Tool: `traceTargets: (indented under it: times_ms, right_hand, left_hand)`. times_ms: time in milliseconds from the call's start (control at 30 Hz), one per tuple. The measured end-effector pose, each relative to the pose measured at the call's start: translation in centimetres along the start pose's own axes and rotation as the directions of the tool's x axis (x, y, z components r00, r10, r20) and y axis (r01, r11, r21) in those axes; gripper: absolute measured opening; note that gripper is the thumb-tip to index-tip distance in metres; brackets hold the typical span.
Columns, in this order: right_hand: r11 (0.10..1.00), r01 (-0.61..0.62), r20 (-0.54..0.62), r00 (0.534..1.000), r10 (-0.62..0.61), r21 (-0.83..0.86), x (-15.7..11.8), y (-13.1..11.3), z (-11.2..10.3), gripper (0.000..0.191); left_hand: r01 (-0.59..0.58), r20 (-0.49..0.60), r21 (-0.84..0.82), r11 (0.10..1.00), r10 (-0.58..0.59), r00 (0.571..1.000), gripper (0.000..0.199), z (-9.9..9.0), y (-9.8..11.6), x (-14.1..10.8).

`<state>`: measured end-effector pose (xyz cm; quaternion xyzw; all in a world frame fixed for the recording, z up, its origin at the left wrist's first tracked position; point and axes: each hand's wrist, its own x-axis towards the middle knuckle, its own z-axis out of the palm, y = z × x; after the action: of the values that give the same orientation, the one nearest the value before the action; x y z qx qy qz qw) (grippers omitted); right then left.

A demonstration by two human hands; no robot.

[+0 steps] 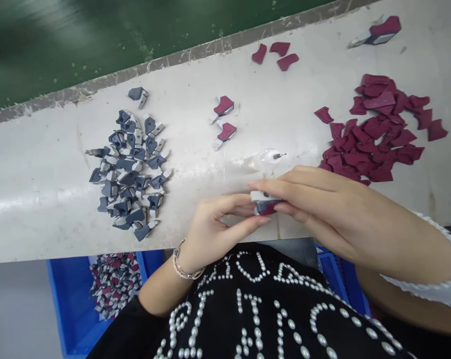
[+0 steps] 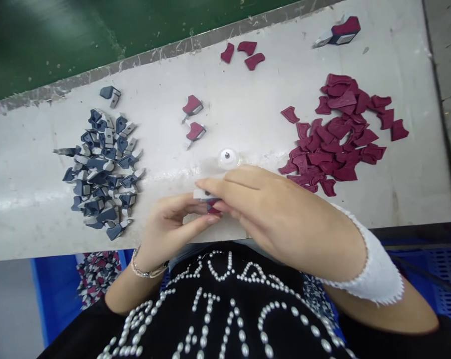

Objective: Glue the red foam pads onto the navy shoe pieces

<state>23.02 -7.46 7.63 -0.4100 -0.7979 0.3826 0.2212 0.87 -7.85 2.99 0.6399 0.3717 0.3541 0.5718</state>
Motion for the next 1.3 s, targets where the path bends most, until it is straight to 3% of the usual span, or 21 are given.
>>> traceTargets:
  times_ms: [133,233,400,500,633,867,1033,1300]
  right_hand:
    - [1.0,0.017,0.085,0.996,-0.019,0.016,0.0,-0.3,-0.4,0.037]
    - [0.999,0.042,0.089,0.995,-0.044,0.03,-0.1,-0.4,-0.6,0.035]
    - [0.997,0.07,0.055,0.996,-0.072,0.027,-0.2,-0.4,-0.7,0.03]
    - [0.997,0.079,0.038,0.996,-0.079,0.006,-0.3,-0.4,-0.8,0.03]
    - [0.998,0.068,0.067,0.996,-0.067,-0.012,-0.3,-0.3,-0.8,0.031]
    - [0.998,0.054,0.015,0.998,-0.054,-0.011,-0.3,0.3,0.4,0.031]
    - [1.0,0.023,0.017,1.0,-0.023,-0.011,-0.2,-0.2,1.1,0.028]
    - [0.991,0.092,-0.035,0.995,-0.089,0.094,0.3,-0.8,1.5,0.019]
  left_hand:
    - [-0.078,0.052,0.13,0.988,0.071,0.996,0.008,-0.7,0.7,0.3]
    - [-0.147,0.033,0.117,0.982,0.144,0.989,0.003,-0.5,0.7,0.4]
    - [-0.142,-0.028,-0.04,0.989,0.141,0.99,0.007,0.7,-0.2,0.2]
    - [-0.161,-0.074,-0.023,0.987,0.158,0.985,0.013,1.5,-0.9,-0.1]
    - [-0.19,-0.11,0.031,0.981,0.193,0.975,0.006,2.1,-1.2,-0.3]
    - [-0.11,-0.017,0.189,0.976,0.116,0.993,0.012,0.8,-0.1,0.1]
    - [-0.082,0.048,0.06,0.995,0.079,0.996,0.014,0.5,-0.3,0.2]
    - [-0.142,-0.057,0.089,0.986,0.147,0.987,0.02,1.9,-0.9,-0.9]
